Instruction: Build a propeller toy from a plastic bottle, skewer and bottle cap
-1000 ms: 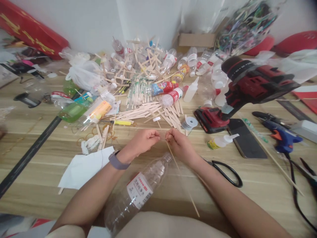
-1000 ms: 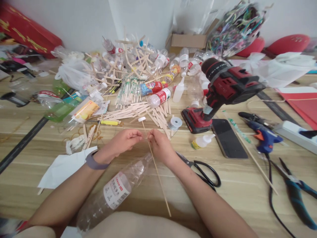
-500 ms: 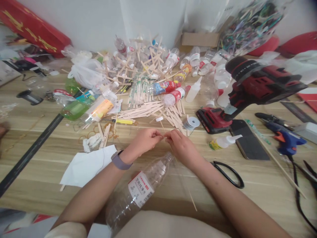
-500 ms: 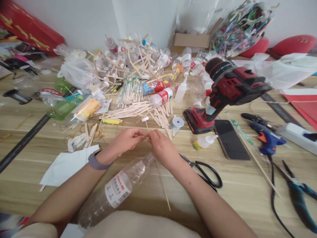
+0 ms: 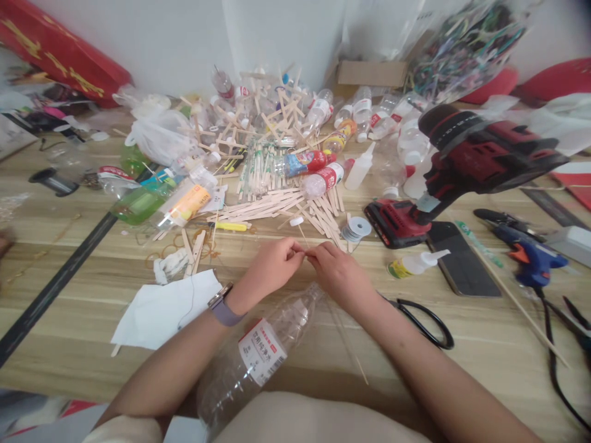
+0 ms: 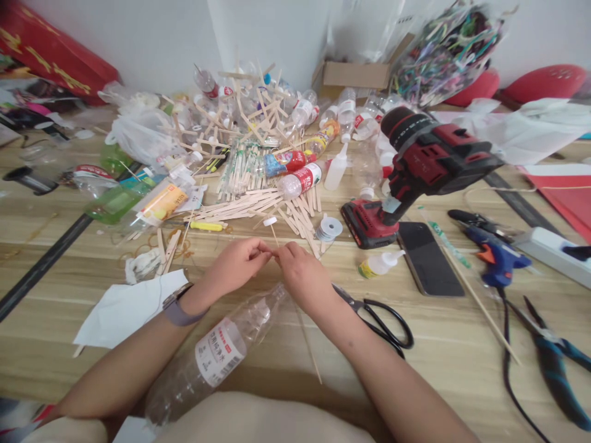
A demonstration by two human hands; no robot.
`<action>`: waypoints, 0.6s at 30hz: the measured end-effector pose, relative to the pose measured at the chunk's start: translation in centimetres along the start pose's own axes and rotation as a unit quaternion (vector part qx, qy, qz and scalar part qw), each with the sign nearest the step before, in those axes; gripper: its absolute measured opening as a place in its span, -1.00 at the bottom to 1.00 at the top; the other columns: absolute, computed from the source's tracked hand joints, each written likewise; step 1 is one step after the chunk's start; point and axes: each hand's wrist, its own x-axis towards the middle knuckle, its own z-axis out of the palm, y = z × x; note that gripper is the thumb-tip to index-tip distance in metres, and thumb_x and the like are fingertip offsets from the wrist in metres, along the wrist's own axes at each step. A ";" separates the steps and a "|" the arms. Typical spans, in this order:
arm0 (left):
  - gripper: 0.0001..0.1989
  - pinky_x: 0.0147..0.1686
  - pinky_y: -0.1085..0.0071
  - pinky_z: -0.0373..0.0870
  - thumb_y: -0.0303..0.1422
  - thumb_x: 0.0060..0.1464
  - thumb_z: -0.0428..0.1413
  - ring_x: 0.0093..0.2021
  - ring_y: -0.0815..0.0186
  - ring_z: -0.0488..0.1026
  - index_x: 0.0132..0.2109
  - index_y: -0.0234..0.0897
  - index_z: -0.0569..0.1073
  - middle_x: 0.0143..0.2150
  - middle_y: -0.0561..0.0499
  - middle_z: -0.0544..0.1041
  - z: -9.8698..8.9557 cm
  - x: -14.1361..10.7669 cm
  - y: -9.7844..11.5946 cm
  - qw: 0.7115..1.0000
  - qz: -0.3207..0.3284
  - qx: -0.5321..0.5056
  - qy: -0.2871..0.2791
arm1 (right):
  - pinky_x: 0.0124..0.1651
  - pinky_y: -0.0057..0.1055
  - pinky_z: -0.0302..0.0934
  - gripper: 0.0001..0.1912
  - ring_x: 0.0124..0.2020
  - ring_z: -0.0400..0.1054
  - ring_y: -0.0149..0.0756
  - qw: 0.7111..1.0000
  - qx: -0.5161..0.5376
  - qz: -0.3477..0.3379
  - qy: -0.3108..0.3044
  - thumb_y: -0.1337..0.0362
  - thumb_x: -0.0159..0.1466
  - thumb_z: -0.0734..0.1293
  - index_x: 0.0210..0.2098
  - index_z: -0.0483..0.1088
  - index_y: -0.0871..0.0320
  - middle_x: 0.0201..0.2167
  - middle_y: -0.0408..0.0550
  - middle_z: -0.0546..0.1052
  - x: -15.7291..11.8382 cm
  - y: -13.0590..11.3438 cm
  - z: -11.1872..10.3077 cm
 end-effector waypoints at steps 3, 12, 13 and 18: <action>-0.88 -0.49 0.45 0.17 -0.40 0.14 0.03 -0.53 0.36 0.36 -0.31 -0.26 0.45 -0.55 0.13 0.45 0.0 -0.2 0.1 1.000 0.015 0.012 0.009 | -0.37 -0.33 0.16 -0.81 -0.38 0.37 -0.15 1.000 0.020 0.021 0.001 0.40 0.34 0.20 -0.28 0.45 0.20 -0.36 0.08 0.48 0.1 0.0 -0.2; -0.91 -0.45 0.45 0.16 -0.49 0.05 0.10 -0.50 0.36 0.37 -0.28 -0.27 0.49 -0.53 0.11 0.46 0.7 -0.4 0.2 0.996 0.037 0.057 0.056 | -0.32 -0.37 0.20 -0.86 -0.39 0.37 -0.24 0.981 0.163 0.104 0.014 0.38 0.26 0.23 -0.35 0.43 0.16 -0.41 -0.02 0.52 0.7 -0.1 -1.6; -0.91 -0.46 0.45 0.16 -0.48 0.06 0.11 -0.51 0.36 0.37 -0.29 -0.27 0.50 -0.53 0.10 0.47 0.8 -0.4 0.2 0.996 0.039 0.058 0.058 | -0.35 -0.38 0.18 -0.86 -0.42 0.36 -0.26 0.977 0.180 0.115 0.014 0.37 0.25 0.23 -0.36 0.43 0.16 -0.44 -0.05 0.52 0.7 -0.1 -1.6; -0.86 -0.47 0.45 0.15 -0.43 0.10 0.10 -0.51 0.37 0.37 -0.25 -0.26 0.56 -0.50 0.07 0.53 1.0 -0.4 0.2 0.996 0.046 0.055 0.060 | -0.46 -0.42 0.11 -0.87 -0.54 0.26 -0.33 0.950 0.272 0.153 0.002 0.29 0.23 0.24 -0.38 0.41 0.14 -0.56 -0.13 0.45 0.9 -0.1 -1.5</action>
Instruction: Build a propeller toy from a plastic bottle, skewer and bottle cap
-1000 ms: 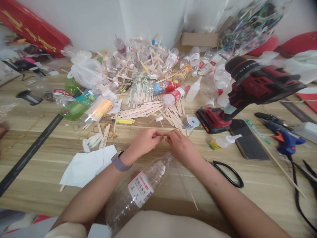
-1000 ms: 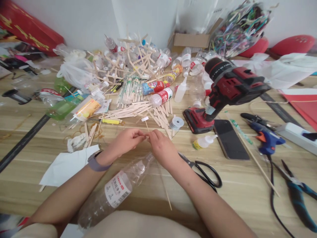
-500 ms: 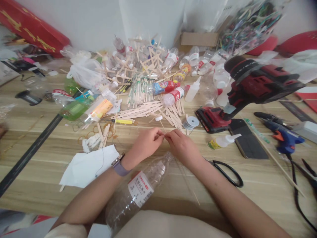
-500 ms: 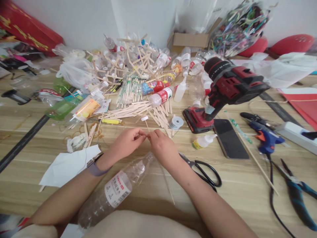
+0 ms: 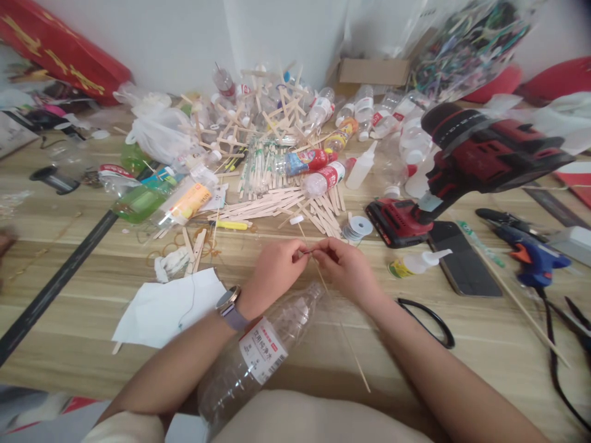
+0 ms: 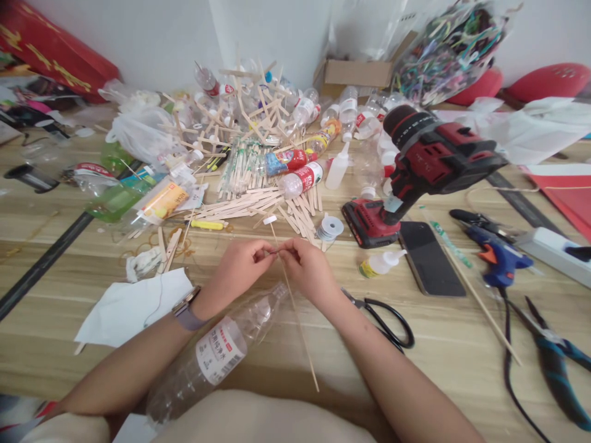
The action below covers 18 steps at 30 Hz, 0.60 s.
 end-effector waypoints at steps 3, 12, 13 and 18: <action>-0.84 -0.47 0.45 0.15 -0.45 0.10 0.09 -0.50 0.37 0.38 -0.24 -0.26 0.58 -0.49 0.06 0.55 0.1 -0.1 0.0 1.000 0.000 -0.006 0.006 | -0.49 -0.44 0.09 -0.85 -0.56 0.22 -0.35 0.998 0.053 0.019 -0.011 0.21 0.23 0.25 -0.38 0.39 0.13 -0.58 -0.16 0.39 0.1 0.1 0.0; -0.80 -0.47 0.47 0.17 -0.48 0.09 0.08 -0.50 0.38 0.38 -0.21 -0.29 0.59 -0.48 0.05 0.55 0.1 -0.1 0.2 1.000 -0.007 -0.023 0.017 | -0.55 -0.46 0.02 -0.76 -0.60 0.17 -0.41 0.985 0.154 0.059 -0.047 0.09 0.19 0.30 -0.36 0.37 0.16 -0.62 -0.23 0.31 0.3 0.0 -0.2; -0.81 -0.47 0.47 0.16 -0.48 0.09 0.08 -0.50 0.38 0.38 -0.21 -0.29 0.59 -0.48 0.05 0.55 0.2 -0.1 0.2 1.000 -0.008 -0.023 0.018 | -0.55 -0.47 0.02 -0.76 -0.60 0.17 -0.41 0.984 0.160 0.062 -0.048 0.09 0.19 0.30 -0.36 0.37 0.16 -0.61 -0.24 0.31 0.3 0.0 -0.2; -0.83 -0.47 0.47 0.15 -0.46 0.10 0.08 -0.49 0.37 0.38 -0.24 -0.27 0.58 -0.47 0.05 0.56 0.3 -0.3 0.3 0.999 -0.018 -0.013 0.024 | -0.55 -0.47 0.05 -0.77 -0.60 0.18 -0.42 0.981 0.176 0.068 -0.046 0.09 0.18 0.32 -0.37 0.35 0.15 -0.62 -0.25 0.30 0.3 0.1 -0.1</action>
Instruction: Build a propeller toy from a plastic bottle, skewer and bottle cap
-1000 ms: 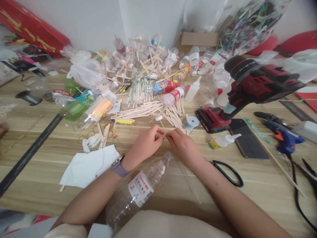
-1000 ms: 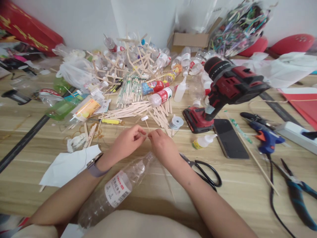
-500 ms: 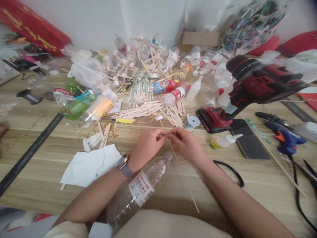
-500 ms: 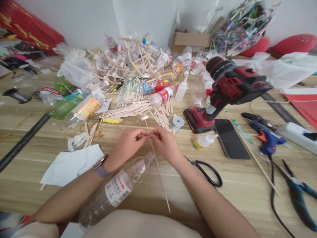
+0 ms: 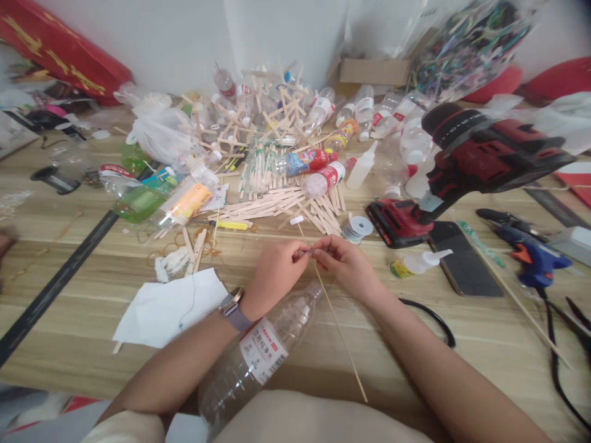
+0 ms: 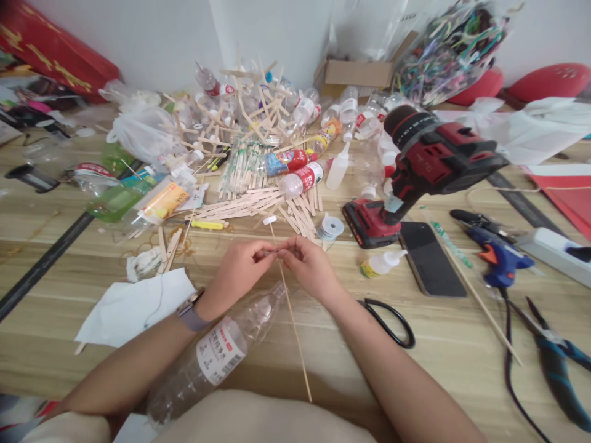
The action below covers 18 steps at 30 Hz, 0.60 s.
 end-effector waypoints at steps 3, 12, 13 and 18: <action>-0.83 -0.47 0.46 0.14 -0.46 0.10 0.08 -0.50 0.37 0.37 -0.24 -0.25 0.58 -0.48 0.05 0.55 0.0 -0.1 0.0 1.000 0.000 0.013 -0.001 | -0.56 -0.47 0.04 -0.78 -0.60 0.17 -0.43 1.000 0.003 0.000 0.000 0.11 0.18 0.32 -0.38 0.35 0.15 -0.63 -0.26 0.29 0.0 0.0 0.0; -0.83 -0.44 0.44 0.15 -0.47 0.12 0.07 -0.48 0.36 0.37 -0.22 -0.24 0.57 -0.47 0.05 0.54 0.1 -0.3 0.1 0.998 0.014 0.056 0.006 | -0.56 -0.47 0.02 -0.78 -0.60 0.16 -0.43 1.000 0.009 -0.003 -0.006 0.10 0.17 0.33 -0.38 0.34 0.14 -0.62 -0.26 0.30 0.0 0.0 0.0; -0.83 -0.43 0.43 0.15 -0.47 0.12 0.07 -0.47 0.35 0.38 -0.22 -0.24 0.56 -0.47 0.05 0.54 0.2 -0.3 0.1 0.998 0.014 0.061 0.008 | -0.56 -0.47 0.02 -0.77 -0.60 0.16 -0.43 1.000 0.009 -0.002 -0.005 0.10 0.17 0.33 -0.38 0.34 0.14 -0.62 -0.26 0.30 0.0 0.0 0.0; -0.87 -0.43 0.42 0.16 -0.45 0.12 0.09 -0.46 0.32 0.39 -0.20 -0.26 0.52 -0.49 0.05 0.50 0.4 -0.4 0.0 0.996 0.005 0.082 0.020 | -0.56 -0.47 -0.02 -0.76 -0.60 0.13 -0.43 1.000 0.000 0.003 0.000 0.09 0.17 0.34 -0.38 0.35 0.15 -0.61 -0.25 0.30 0.1 0.1 0.0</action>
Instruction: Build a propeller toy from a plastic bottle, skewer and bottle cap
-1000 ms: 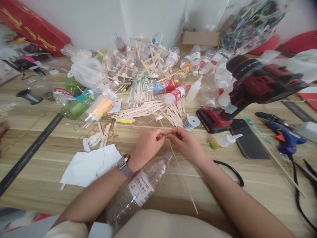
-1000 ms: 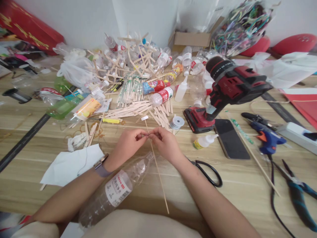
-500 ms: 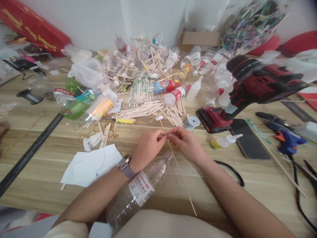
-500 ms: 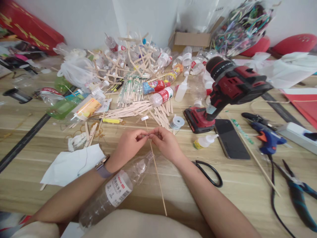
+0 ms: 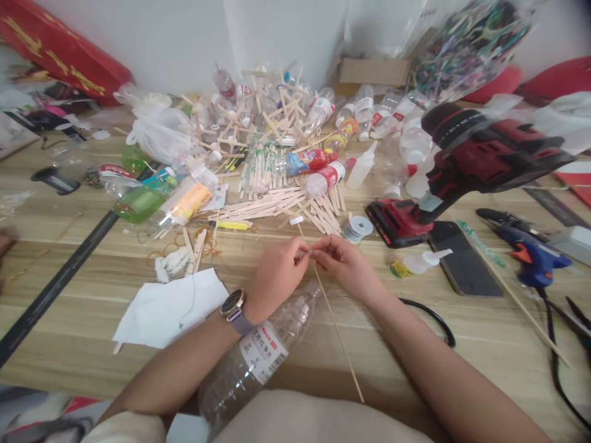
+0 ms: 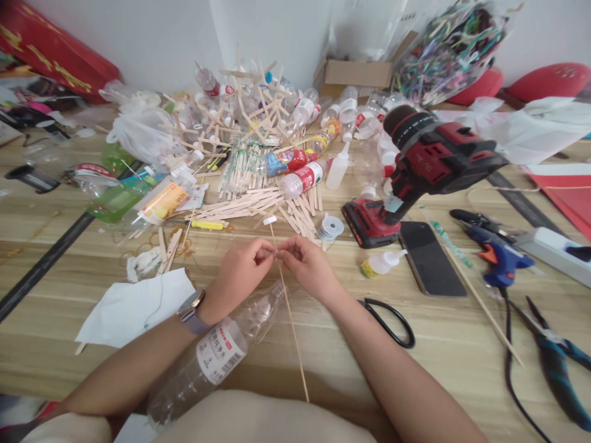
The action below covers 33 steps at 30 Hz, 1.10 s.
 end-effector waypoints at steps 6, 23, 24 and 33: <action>-0.89 -0.45 0.44 0.15 -0.44 0.12 0.09 -0.50 0.34 0.36 -0.23 -0.24 0.51 -0.53 0.09 0.48 0.0 0.0 0.1 1.000 -0.003 0.001 -0.008 | -0.55 -0.46 -0.01 -0.76 -0.59 0.14 -0.42 1.000 -0.009 -0.005 0.005 0.09 0.17 0.33 -0.39 0.34 0.14 -0.61 -0.24 0.31 0.0 0.0 0.0; -0.82 -0.47 0.45 0.07 -0.48 0.11 0.03 -0.51 0.38 0.32 -0.31 -0.26 0.55 -0.51 0.07 0.51 -0.8 0.6 -0.4 0.996 0.057 -0.040 -0.061 | -0.53 -0.46 0.02 -0.82 -0.57 0.16 -0.41 0.999 -0.001 -0.029 -0.040 0.14 0.18 0.30 -0.39 0.32 0.13 -0.59 -0.24 0.30 0.0 -0.1 -0.3; -0.82 -0.48 0.45 0.06 -0.48 0.10 0.04 -0.53 0.38 0.30 -0.33 -0.26 0.54 -0.53 0.08 0.48 -0.8 0.7 -0.4 0.996 0.056 -0.040 -0.064 | -0.53 -0.46 0.03 -0.82 -0.57 0.17 -0.41 0.999 0.000 -0.030 -0.044 0.14 0.18 0.30 -0.39 0.31 0.13 -0.59 -0.24 0.30 0.0 -0.1 -0.4; -0.89 -0.49 0.42 -0.03 -0.44 0.04 0.05 -0.54 0.38 0.21 -0.40 -0.29 0.46 -0.56 0.09 0.40 -0.1 0.6 -0.4 0.996 0.032 -0.053 -0.057 | -0.53 -0.46 0.07 -0.84 -0.56 0.22 -0.40 0.998 -0.018 -0.037 -0.049 0.16 0.18 0.27 -0.37 0.31 0.13 -0.56 -0.21 0.35 0.0 0.3 -0.2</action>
